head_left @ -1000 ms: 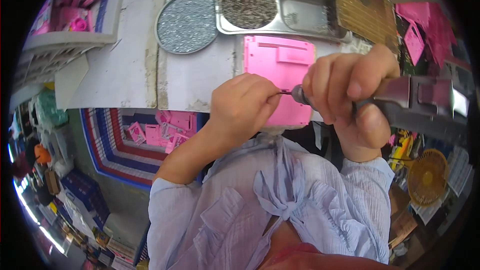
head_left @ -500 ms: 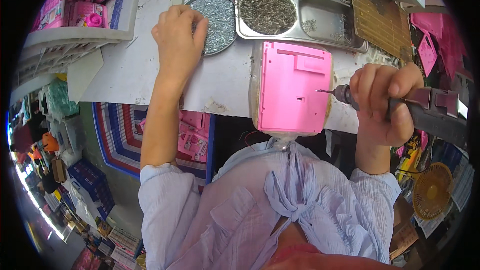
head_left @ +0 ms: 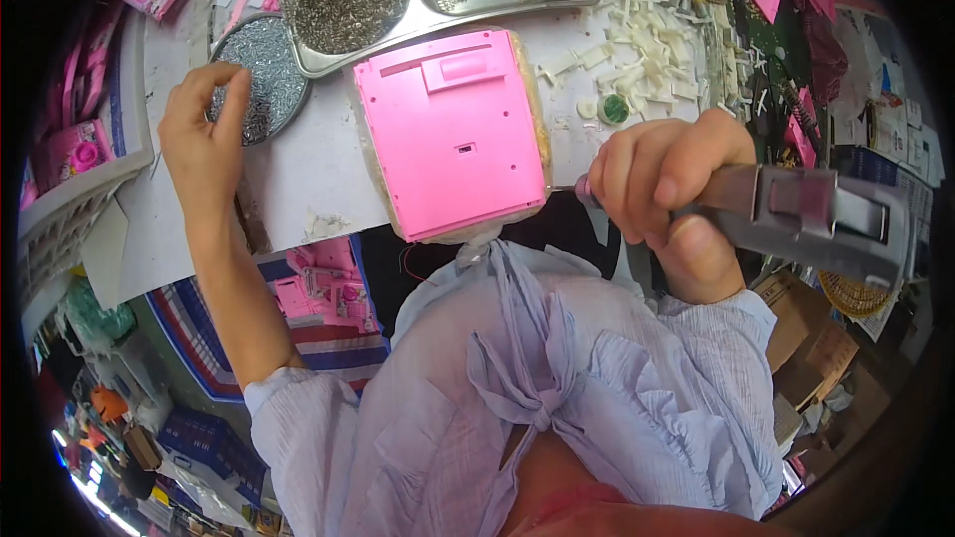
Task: Soldering electronic components and assembling a pink toy device housing.
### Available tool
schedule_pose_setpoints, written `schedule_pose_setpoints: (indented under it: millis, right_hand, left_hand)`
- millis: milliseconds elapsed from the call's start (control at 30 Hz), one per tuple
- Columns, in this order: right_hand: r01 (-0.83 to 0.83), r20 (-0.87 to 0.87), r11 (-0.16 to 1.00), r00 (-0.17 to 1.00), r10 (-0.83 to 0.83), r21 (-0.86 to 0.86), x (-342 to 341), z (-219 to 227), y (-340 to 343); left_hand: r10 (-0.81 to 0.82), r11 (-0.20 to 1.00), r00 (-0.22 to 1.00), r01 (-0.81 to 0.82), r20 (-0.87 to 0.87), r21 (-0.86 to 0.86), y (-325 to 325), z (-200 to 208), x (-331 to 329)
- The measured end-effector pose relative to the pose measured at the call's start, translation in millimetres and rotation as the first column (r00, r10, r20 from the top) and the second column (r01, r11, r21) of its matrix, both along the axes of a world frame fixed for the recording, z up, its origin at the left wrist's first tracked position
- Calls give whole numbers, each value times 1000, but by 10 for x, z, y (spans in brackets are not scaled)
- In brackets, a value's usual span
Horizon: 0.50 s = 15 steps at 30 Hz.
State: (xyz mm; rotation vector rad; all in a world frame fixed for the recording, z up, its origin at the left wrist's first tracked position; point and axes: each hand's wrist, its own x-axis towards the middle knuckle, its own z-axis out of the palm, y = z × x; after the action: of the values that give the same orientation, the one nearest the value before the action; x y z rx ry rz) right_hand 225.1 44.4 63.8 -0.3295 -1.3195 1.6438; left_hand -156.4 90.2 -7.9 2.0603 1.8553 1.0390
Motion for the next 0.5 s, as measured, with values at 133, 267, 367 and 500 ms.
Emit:
schedule_pose_setpoints:
  millis: [133,267,367,500]
  right_hand:
    - [-15,21,999,1000,14,40,49,-73,-106]
    - [-54,54,996,997,51,65,33,-88,-113]
    - [24,174,1000,984,-27,18,-11,-56,-193]
    - [43,210,992,975,-68,121,-110,-133,-218]
  left_hand:
    - [-188,965,938,231,292,-122,-387,166,613]
    - [-406,911,896,411,181,10,-753,210,1086]
    - [-454,888,877,459,156,2,-831,100,1247]
    - [-479,873,859,488,182,-6,-845,4,1346]
